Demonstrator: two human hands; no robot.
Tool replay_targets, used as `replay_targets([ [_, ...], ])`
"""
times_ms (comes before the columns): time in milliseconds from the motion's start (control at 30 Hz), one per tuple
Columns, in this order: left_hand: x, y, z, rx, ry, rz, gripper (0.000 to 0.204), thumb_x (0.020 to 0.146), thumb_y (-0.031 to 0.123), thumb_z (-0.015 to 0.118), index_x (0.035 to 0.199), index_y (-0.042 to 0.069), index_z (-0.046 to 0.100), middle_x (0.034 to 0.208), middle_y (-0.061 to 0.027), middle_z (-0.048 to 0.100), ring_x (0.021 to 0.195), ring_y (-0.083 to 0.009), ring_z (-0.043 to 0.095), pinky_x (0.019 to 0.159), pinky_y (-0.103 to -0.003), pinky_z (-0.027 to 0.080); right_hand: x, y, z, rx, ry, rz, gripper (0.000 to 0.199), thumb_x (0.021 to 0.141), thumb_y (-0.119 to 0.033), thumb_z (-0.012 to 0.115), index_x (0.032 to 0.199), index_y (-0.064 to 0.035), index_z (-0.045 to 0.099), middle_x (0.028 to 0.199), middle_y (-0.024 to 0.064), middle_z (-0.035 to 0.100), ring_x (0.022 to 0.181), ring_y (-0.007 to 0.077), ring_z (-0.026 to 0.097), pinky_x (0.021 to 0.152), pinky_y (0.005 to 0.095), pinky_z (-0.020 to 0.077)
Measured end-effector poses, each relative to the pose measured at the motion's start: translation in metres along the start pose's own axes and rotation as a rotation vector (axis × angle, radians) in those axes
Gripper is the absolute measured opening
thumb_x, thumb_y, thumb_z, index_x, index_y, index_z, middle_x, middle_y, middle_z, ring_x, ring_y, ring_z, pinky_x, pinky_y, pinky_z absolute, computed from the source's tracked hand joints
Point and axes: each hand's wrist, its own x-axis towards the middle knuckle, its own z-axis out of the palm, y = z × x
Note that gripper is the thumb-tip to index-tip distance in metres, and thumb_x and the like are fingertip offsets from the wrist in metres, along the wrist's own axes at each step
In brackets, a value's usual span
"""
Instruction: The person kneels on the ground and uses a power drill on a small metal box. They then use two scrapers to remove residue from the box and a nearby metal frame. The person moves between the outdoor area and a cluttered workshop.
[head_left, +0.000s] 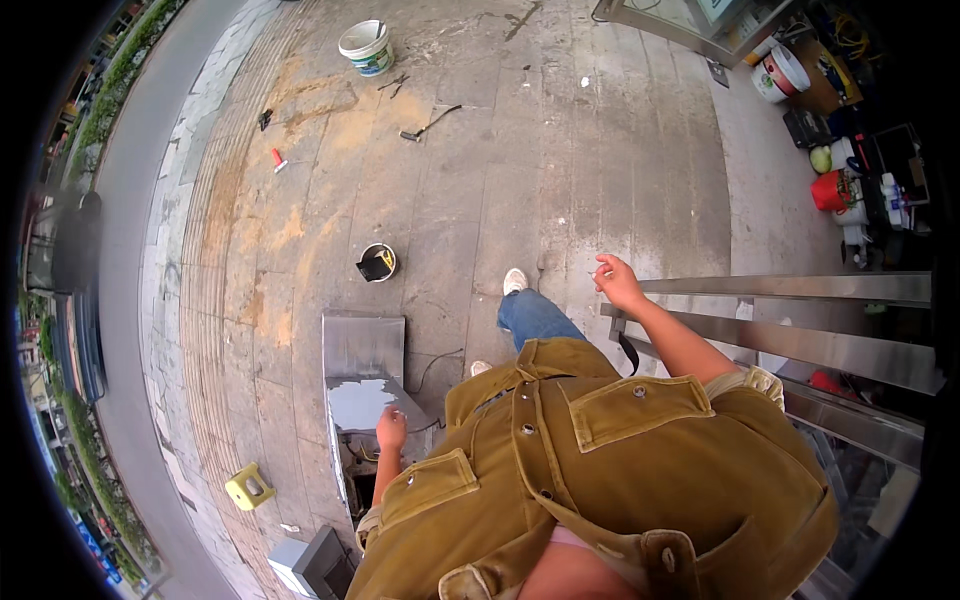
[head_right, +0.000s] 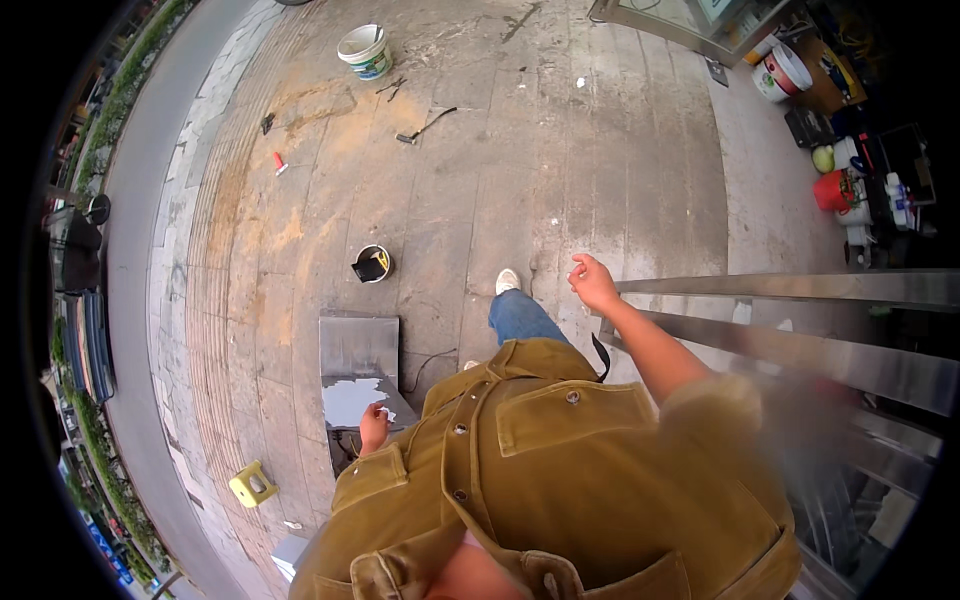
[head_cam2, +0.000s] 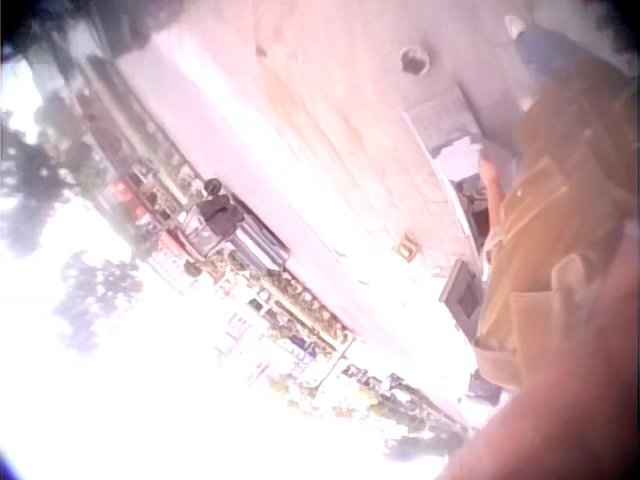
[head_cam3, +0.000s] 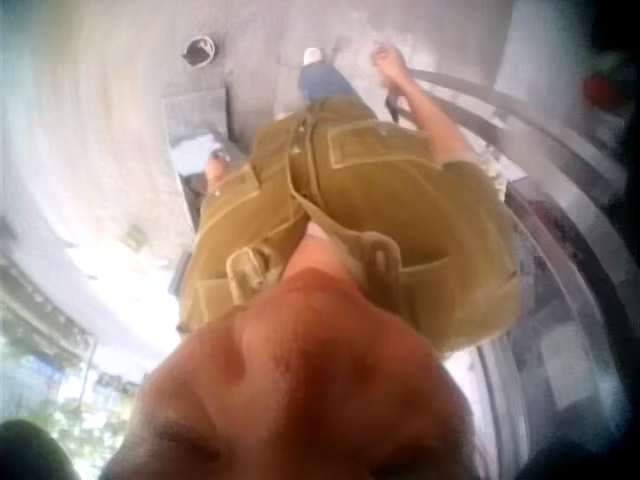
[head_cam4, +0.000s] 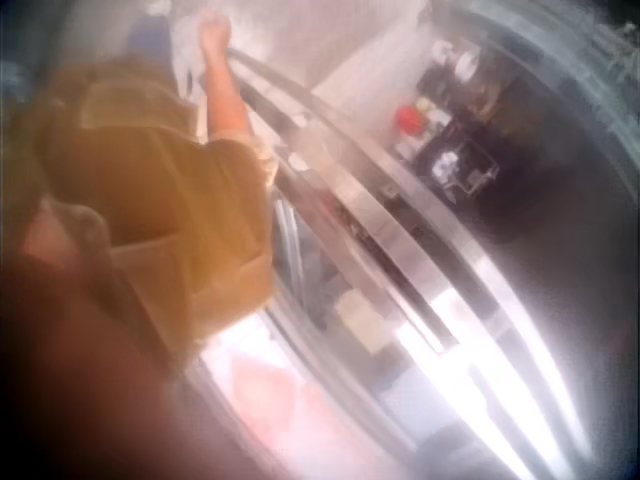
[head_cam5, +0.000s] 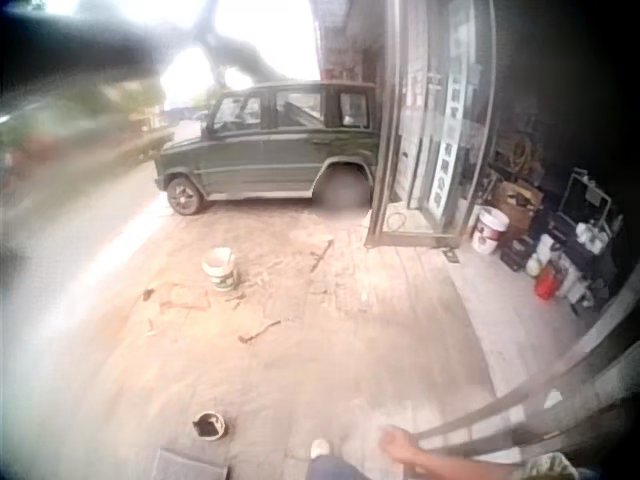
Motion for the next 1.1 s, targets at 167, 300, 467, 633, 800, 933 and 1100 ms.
replay_targets([
  [167, 0.137, 0.176, -0.031, -0.076, 0.085, 0.11, 0.026, 0.084, 0.012, 0.055, 0.109, 0.004, 0.059, 0.089, -0.0148, 0.066, 0.08, -0.0246, 0.066, 0.072, -0.036, 0.051, 0.12, 0.046, -0.068, -0.075, 0.159, 0.216, 0.042, 0.077, -0.015, 0.066, 0.116, -0.0023, 0.055, 0.085, 0.0094, 0.063, 0.076, 0.0213, 0.064, 0.07, 0.0337, 0.0505],
  [300, 0.233, 0.323, -0.021, -0.149, -0.107, 0.152, 0.023, 0.086, 0.008, 0.054, 0.106, -0.002, 0.059, 0.087, -0.0135, 0.065, 0.067, -0.019, 0.065, 0.064, -0.032, 0.052, 0.222, 0.066, -0.138, 0.005, 0.317, 0.281, 0.044, 0.075, -0.017, 0.068, 0.116, -0.0042, 0.057, 0.087, 0.0111, 0.064, 0.086, 0.0245, 0.064, 0.077, 0.035, 0.0498],
  [467, 0.331, 0.524, -0.007, 0.055, -0.242, 0.412, 0.023, 0.084, 0.007, 0.054, 0.103, -0.005, 0.058, 0.088, -0.0137, 0.065, 0.066, -0.0184, 0.064, 0.058, -0.028, 0.051, 0.241, 0.024, -0.237, 0.271, 0.436, 0.236, 0.043, 0.082, -0.01, 0.063, 0.121, 0.0028, 0.049, 0.086, 0.0096, 0.062, 0.062, 0.0153, 0.062, 0.058, 0.0297, 0.0497],
  [633, 0.396, 0.723, 0.026, 0.324, -0.457, 0.486, 0.022, 0.081, 0.004, 0.055, 0.102, -0.004, 0.058, 0.086, -0.0138, 0.065, 0.065, -0.02, 0.064, 0.054, -0.031, 0.053, 0.254, 0.007, -0.323, 0.357, 0.642, 0.195, 0.04, 0.084, -0.009, 0.061, 0.121, 0.0006, 0.05, 0.087, 0.0076, 0.061, 0.068, 0.0135, 0.062, 0.063, 0.0282, 0.049],
  [800, 0.461, 0.936, 0.121, 0.596, -0.555, 0.649, 0.023, 0.079, 0.001, 0.057, 0.101, -0.003, 0.059, 0.086, -0.0126, 0.065, 0.065, -0.0194, 0.063, 0.051, -0.032, 0.054, 0.241, 0.027, -0.433, 0.547, 0.893, 0.273, 0.038, 0.085, -0.007, 0.06, 0.12, 0.0007, 0.05, 0.087, 0.0056, 0.059, 0.069, 0.012, 0.06, 0.063, 0.0276, 0.0486],
  [933, 0.483, 1.117, 0.231, 0.721, -0.624, 0.809, 0.023, 0.077, -0.001, 0.058, 0.1, -0.003, 0.059, 0.086, -0.0116, 0.065, 0.066, -0.0189, 0.062, 0.048, -0.034, 0.054, 0.242, 0.072, -0.515, 0.601, 1.076, 0.434, 0.035, 0.085, -0.007, 0.061, 0.118, 0.0007, 0.051, 0.087, 0.0055, 0.058, 0.069, 0.0122, 0.06, 0.062, 0.0268, 0.0496],
  [1100, 0.43, 1.343, 0.364, 0.719, -0.676, 0.973, 0.023, 0.081, 0.008, 0.06, 0.103, 0.002, 0.059, 0.088, -0.0117, 0.066, 0.067, -0.0203, 0.065, 0.055, -0.032, 0.054, 0.217, 0.107, -0.579, 0.782, 1.273, 0.674, 0.035, 0.084, -0.008, 0.062, 0.116, 0.0016, 0.052, 0.085, 0.0059, 0.058, 0.068, 0.014, 0.062, 0.059, 0.0261, 0.0512],
])
